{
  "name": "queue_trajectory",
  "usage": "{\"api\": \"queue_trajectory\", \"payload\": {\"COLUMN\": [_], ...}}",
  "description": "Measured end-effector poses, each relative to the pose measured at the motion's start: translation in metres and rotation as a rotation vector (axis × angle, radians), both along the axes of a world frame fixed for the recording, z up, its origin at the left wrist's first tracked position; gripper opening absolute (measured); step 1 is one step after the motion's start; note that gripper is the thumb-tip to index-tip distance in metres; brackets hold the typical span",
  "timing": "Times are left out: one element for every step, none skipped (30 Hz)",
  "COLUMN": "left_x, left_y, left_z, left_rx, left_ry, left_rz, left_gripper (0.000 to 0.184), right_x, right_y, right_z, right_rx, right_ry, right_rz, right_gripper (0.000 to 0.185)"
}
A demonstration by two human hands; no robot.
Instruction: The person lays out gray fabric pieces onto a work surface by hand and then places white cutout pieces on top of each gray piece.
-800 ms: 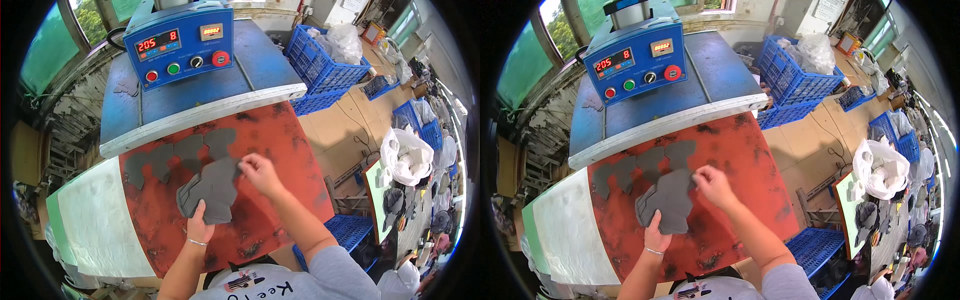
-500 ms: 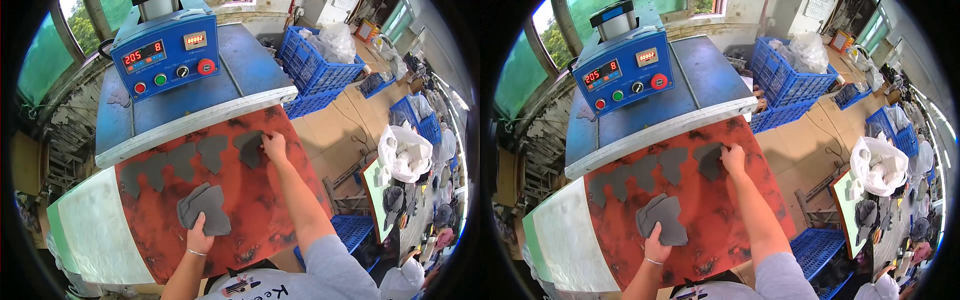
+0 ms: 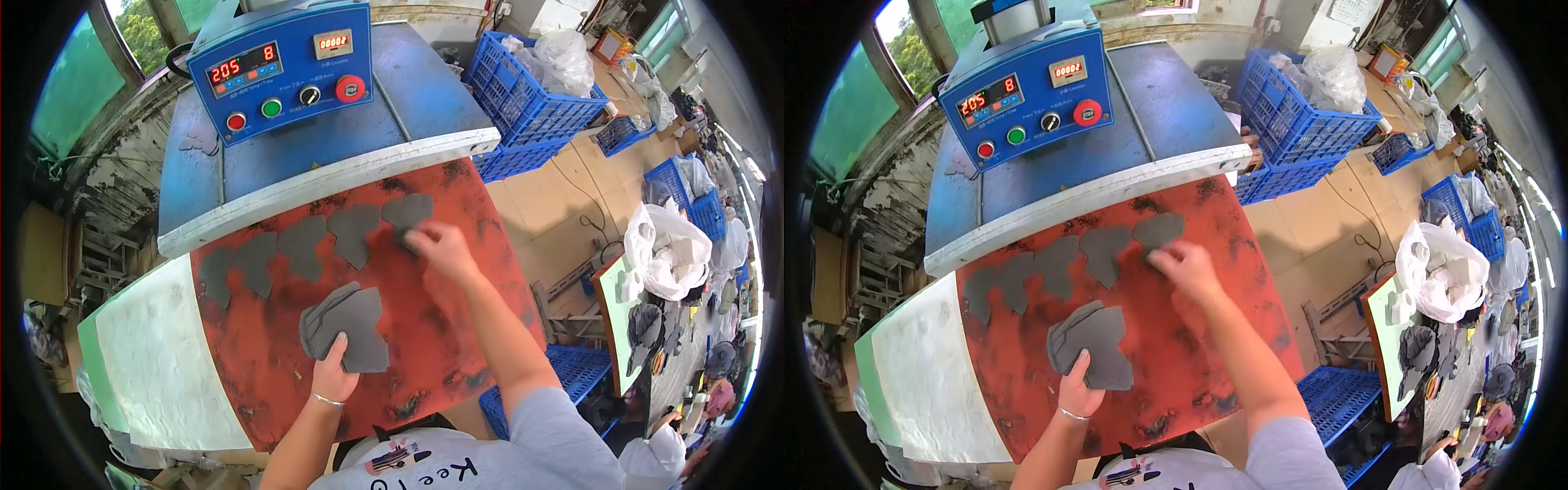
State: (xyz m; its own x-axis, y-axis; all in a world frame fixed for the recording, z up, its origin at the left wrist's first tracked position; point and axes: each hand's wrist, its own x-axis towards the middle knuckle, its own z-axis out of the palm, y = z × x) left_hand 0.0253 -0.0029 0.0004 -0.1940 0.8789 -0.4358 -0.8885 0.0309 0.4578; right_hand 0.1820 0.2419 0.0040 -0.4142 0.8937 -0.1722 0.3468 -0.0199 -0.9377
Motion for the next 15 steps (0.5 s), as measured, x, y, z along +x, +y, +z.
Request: {"api": "queue_trajectory", "payload": {"left_x": [0.001, 0.003, 0.004, 0.004, 0.005, 0.005, 0.005, 0.007, 0.010, 0.012, 0.013, 0.015, 0.016, 0.017, 0.017], "left_y": [0.004, 0.006, 0.007, 0.009, 0.012, 0.012, 0.011, 0.012, 0.015, 0.018, 0.021, 0.024, 0.025, 0.026, 0.025], "left_z": [0.003, 0.005, 0.004, 0.002, 0.001, 0.000, -0.002, -0.004, -0.003, 0.002, 0.006, 0.009, 0.012, 0.012, 0.009], "left_rx": [0.031, 0.066, 0.068, 0.071, 0.077, 0.084, 0.045, 0.006, 0.015, 0.027, 0.039, 0.051, 0.042, 0.030, 0.036], "left_ry": [0.012, 0.023, 0.020, 0.035, 0.051, 0.048, 0.037, 0.024, 0.019, 0.033, 0.048, 0.045, 0.054, 0.063, 0.062], "left_rz": [-0.008, -0.019, -0.023, -0.039, -0.059, -0.073, -0.071, -0.072, -0.091, -0.081, -0.069, -0.083, -0.073, -0.059, -0.060], "left_gripper": [0.038, 0.038, 0.038, 0.039, 0.039, 0.039, 0.040, 0.040, 0.040, 0.041, 0.041, 0.041, 0.040, 0.040, 0.040], "right_x": [0.000, -0.004, -0.003, -0.003, -0.003, -0.002, 0.000, 0.001, 0.001, 0.004, 0.011, 0.015, 0.019, 0.027, 0.038], "right_y": [-0.026, -0.053, -0.069, -0.082, -0.090, -0.094, -0.098, -0.100, -0.101, -0.099, -0.094, -0.085, -0.074, -0.055, -0.031], "right_z": [0.010, 0.032, 0.026, 0.019, 0.015, 0.017, 0.019, 0.015, 0.011, 0.010, 0.010, 0.020, 0.027, 0.017, 0.019], "right_rx": [0.004, -0.223, -0.290, -0.329, -0.373, -0.404, -0.434, -0.424, -0.368, -0.308, -0.294, -0.267, -0.241, -0.043, -0.055], "right_ry": [-0.041, -0.080, 0.004, 0.117, 0.133, 0.132, 0.132, 0.131, 0.227, 0.322, 0.321, 0.331, 0.342, 0.365, 0.328], "right_rz": [0.134, 0.175, 0.243, 0.262, 0.210, 0.140, 0.066, 0.046, 0.025, 0.006, -0.009, -0.071, -0.128, -0.205, -0.305], "right_gripper": [0.044, 0.047, 0.040, 0.034, 0.025, 0.022, 0.020, 0.020, 0.017, 0.015, 0.015, 0.013, 0.010, 0.008, 0.009]}}
